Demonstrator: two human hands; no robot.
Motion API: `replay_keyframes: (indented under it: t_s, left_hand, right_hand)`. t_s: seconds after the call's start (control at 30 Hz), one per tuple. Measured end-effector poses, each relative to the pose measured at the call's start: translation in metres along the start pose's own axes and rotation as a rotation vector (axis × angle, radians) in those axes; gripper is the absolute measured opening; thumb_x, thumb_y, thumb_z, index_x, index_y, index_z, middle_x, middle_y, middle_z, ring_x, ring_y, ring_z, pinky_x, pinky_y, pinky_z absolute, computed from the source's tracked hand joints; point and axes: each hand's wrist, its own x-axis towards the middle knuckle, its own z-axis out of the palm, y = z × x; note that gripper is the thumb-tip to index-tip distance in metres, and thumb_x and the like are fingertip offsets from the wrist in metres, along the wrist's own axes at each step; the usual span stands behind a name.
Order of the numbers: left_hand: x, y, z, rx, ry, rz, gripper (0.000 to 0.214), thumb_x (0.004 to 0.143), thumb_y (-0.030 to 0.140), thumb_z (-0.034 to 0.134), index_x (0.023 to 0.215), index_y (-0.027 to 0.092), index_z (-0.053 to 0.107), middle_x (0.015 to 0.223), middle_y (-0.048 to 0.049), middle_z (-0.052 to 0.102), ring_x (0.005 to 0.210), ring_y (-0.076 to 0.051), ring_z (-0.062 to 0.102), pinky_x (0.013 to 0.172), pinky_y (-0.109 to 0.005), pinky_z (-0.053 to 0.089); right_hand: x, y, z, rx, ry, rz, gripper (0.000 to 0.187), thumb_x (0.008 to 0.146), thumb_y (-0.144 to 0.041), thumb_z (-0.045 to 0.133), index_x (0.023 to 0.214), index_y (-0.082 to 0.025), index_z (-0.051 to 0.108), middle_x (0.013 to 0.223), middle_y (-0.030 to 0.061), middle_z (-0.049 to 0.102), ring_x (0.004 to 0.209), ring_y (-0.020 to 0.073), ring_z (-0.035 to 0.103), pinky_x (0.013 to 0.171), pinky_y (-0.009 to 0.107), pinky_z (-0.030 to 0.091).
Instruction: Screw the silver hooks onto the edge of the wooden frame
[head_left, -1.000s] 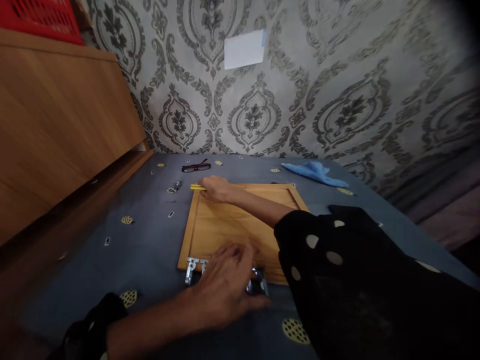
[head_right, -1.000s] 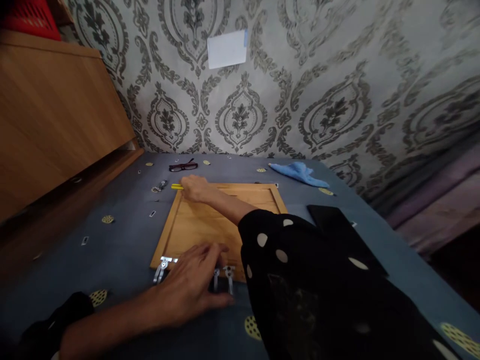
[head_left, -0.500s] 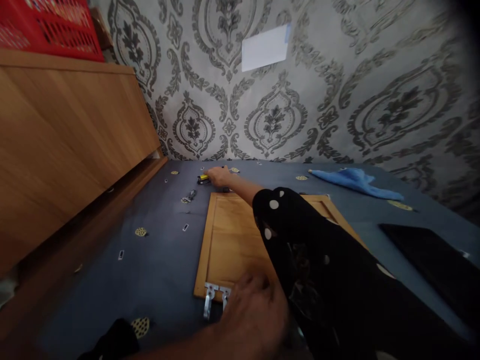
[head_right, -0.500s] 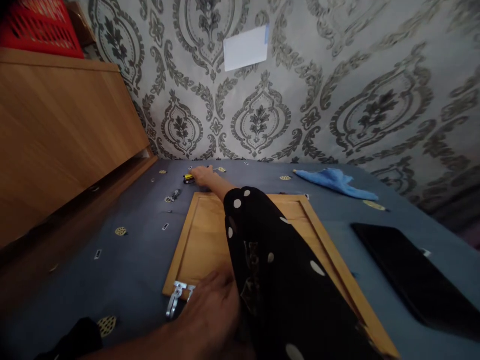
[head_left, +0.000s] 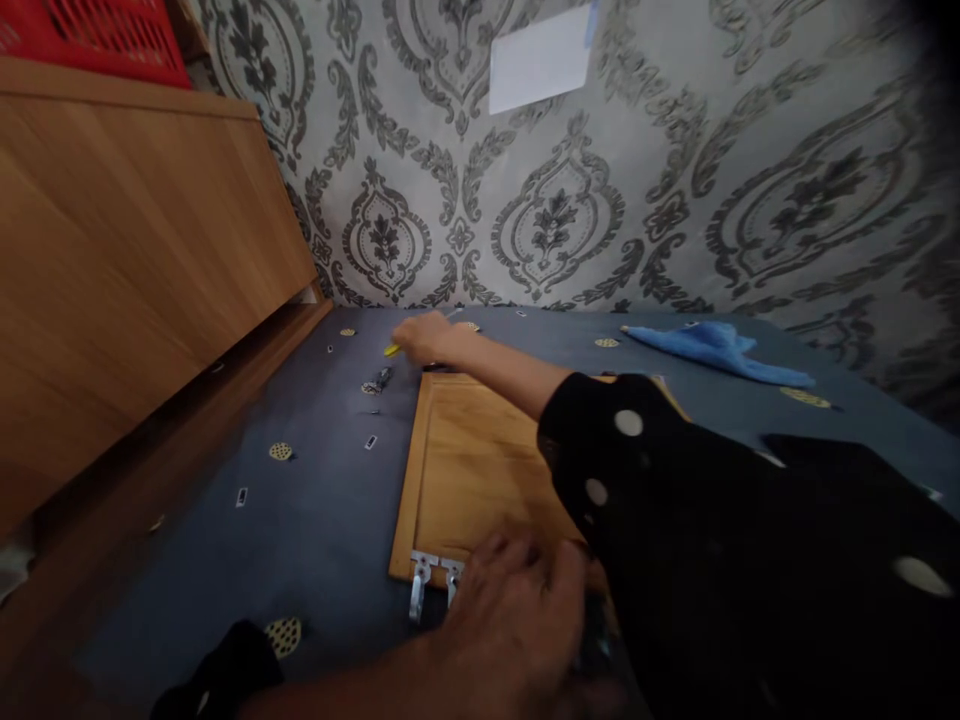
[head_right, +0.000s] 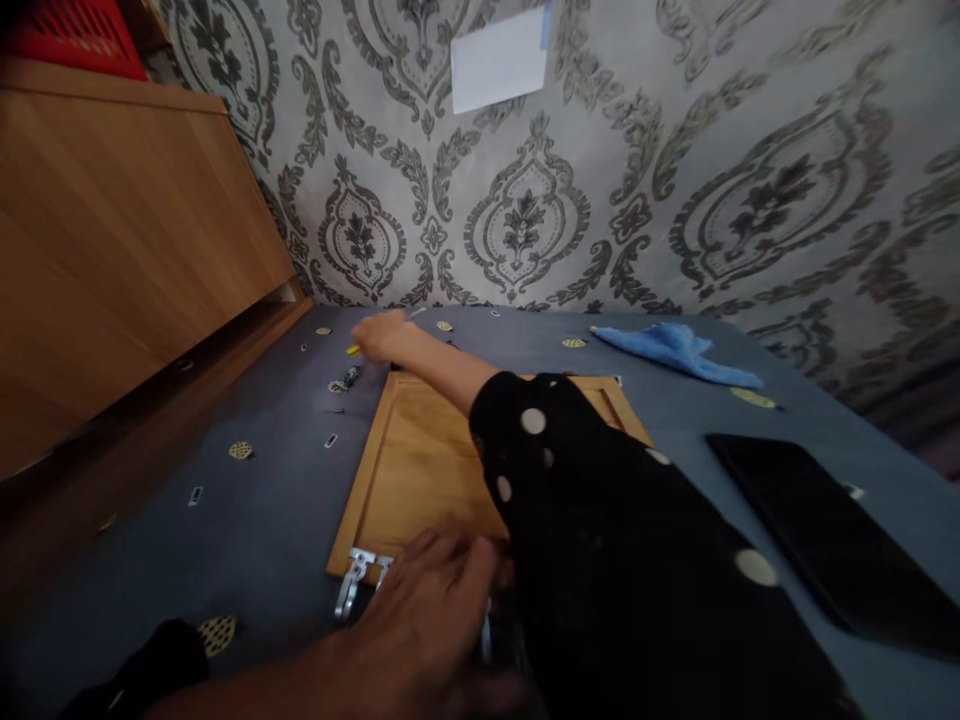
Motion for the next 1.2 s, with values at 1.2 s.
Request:
replay_keyframes:
  t_s: [1.2]
  left_hand:
    - [-0.014,0.003,0.004,0.007,0.173,0.022,0.064,0.077,0.042,0.076,0.128,0.020,0.046,0.115,-0.0093,0.063,0.112,-0.030,0.057,0.098,-0.051,0.047]
  right_hand:
    - [-0.220,0.094,0.091,-0.017,0.112,0.503,0.035,0.094,-0.037,0.060,0.124,-0.019,0.058,0.127,0.0088,0.060,0.107,0.0220,0.063,0.090,0.045,0.055]
